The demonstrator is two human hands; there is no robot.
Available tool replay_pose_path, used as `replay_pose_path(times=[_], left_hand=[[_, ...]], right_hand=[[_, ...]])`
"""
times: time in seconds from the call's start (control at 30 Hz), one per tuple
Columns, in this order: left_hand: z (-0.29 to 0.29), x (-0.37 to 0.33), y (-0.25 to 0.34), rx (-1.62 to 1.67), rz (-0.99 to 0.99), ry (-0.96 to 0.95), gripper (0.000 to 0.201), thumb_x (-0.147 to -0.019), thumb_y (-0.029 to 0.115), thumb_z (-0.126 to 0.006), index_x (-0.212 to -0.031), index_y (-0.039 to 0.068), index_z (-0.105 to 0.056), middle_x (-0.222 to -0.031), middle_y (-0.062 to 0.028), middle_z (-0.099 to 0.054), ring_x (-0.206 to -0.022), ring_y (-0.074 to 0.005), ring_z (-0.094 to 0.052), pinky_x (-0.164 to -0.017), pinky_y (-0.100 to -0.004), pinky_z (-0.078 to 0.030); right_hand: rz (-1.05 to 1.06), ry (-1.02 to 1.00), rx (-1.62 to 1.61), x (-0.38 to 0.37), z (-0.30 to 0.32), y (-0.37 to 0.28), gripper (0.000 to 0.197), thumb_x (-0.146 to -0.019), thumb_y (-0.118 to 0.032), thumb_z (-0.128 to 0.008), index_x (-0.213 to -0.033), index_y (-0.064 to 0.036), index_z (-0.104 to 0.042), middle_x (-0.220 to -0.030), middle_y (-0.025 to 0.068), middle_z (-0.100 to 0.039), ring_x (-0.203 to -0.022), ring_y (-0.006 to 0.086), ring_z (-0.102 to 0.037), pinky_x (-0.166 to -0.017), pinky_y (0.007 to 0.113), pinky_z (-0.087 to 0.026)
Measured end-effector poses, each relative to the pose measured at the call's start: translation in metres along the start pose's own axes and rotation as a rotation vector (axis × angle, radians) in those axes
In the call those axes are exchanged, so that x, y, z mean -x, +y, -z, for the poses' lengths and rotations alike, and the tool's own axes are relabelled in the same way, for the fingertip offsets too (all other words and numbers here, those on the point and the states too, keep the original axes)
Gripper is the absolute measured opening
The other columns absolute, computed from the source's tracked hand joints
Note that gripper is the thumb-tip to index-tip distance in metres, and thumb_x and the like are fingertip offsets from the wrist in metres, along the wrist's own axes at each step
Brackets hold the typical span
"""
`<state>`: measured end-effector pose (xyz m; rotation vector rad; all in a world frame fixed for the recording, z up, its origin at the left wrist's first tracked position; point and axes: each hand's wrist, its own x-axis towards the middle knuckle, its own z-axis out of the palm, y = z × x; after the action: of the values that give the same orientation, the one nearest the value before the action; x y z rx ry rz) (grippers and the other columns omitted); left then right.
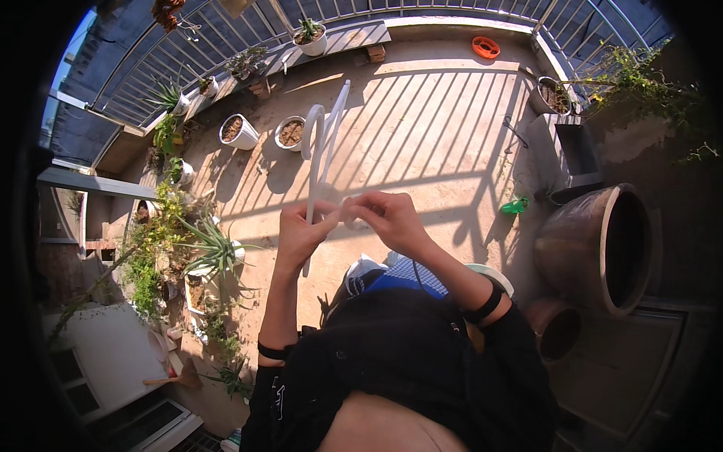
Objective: The person clips small clothing items onto a white plastic hanger and hangs it on a clothesline. The person repeats this process with additional items, securing them with clips and placing the hanger on the line.
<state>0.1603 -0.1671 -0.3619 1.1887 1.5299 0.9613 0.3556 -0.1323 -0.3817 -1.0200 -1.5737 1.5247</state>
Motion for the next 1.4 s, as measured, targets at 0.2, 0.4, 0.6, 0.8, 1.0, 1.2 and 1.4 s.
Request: replay_pose_path(times=[0.2,0.4,0.6,0.8,1.0,1.2,1.4], left_hand=[[0.000,0.001,-0.002,0.069,0.043,0.023,0.016,-0.078,0.012,-0.076,-0.086,-0.002,-0.074,-0.059,0.0017,-0.060,-0.052,-0.0015,-0.049,-0.048,-0.0196,-0.038],[0.002,0.001,-0.005,0.200,0.066,0.075,0.014,-0.080,0.009,-0.074,-0.086,-0.003,-0.073,-0.062,-0.0001,-0.063,-0.051,-0.0014,-0.050,-0.045,-0.0180,-0.036],[0.016,-0.002,-0.010,0.499,0.167,0.033,0.006,-0.089,0.005,-0.064,-0.092,-0.001,-0.066,-0.060,0.0037,-0.054,-0.042,0.0002,-0.037,-0.037,-0.0193,-0.024],[0.009,-0.005,-0.018,0.651,0.148,-0.127,0.003,-0.093,0.006,-0.056,-0.094,0.004,-0.056,-0.056,0.0082,-0.037,-0.040,-0.0006,-0.027,-0.036,-0.0208,-0.019],[0.006,-0.008,-0.020,0.840,0.194,-0.192,0.013,-0.092,0.014,-0.060,-0.099,0.006,-0.053,-0.053,0.0056,-0.038,-0.039,-0.0022,-0.030,-0.037,-0.0197,-0.020],[0.006,-0.004,-0.015,0.515,0.119,-0.229,0.028,-0.094,0.021,-0.067,-0.111,-0.001,-0.063,-0.058,0.0038,-0.051,-0.040,0.0000,-0.032,-0.037,-0.0190,-0.021],[0.009,0.000,-0.009,0.733,0.188,-0.211,0.022,-0.094,0.014,-0.063,-0.110,-0.002,-0.066,-0.065,0.0016,-0.060,-0.041,0.0001,-0.031,-0.037,-0.0185,-0.022]], right_hand=[[0.065,-0.015,0.125,0.003,0.003,-0.007,0.016,-0.097,-0.012,-0.061,-0.097,0.0031,-0.066,-0.080,0.0042,-0.068,-0.068,0.0046,-0.058,-0.060,0.023,-0.048],[-0.030,-0.061,0.159,0.006,0.020,-0.013,0.017,-0.098,-0.014,-0.059,-0.101,0.0021,-0.063,-0.079,0.0070,-0.067,-0.061,0.0096,-0.061,-0.055,0.027,-0.050],[-0.238,-0.079,-0.278,0.004,0.043,-0.006,0.013,-0.101,-0.018,-0.054,-0.093,-0.0073,-0.054,-0.050,-0.0046,-0.041,-0.034,0.0043,-0.037,-0.032,0.023,-0.027],[-0.287,-0.155,-0.626,0.004,0.036,-0.005,0.010,-0.100,-0.017,-0.050,-0.094,-0.0094,-0.050,-0.051,-0.0057,-0.037,-0.035,0.0045,-0.031,-0.032,0.023,-0.026],[-0.132,-0.214,-0.503,0.001,0.022,-0.002,0.003,-0.094,-0.005,-0.054,-0.092,-0.0032,-0.054,-0.135,0.0133,-0.056,-0.043,0.0019,-0.043,-0.037,0.020,-0.032],[0.070,-0.193,-0.155,0.000,0.017,0.005,0.007,-0.088,-0.003,-0.061,-0.094,0.0001,-0.063,-0.122,0.0056,-0.064,-0.059,0.0001,-0.045,-0.046,0.018,-0.033],[-0.313,-0.138,-0.395,0.002,0.018,0.009,0.019,-0.094,-0.019,-0.062,-0.092,-0.0003,-0.065,-0.084,0.0082,-0.067,-0.042,0.0051,-0.042,-0.037,0.022,-0.030]])
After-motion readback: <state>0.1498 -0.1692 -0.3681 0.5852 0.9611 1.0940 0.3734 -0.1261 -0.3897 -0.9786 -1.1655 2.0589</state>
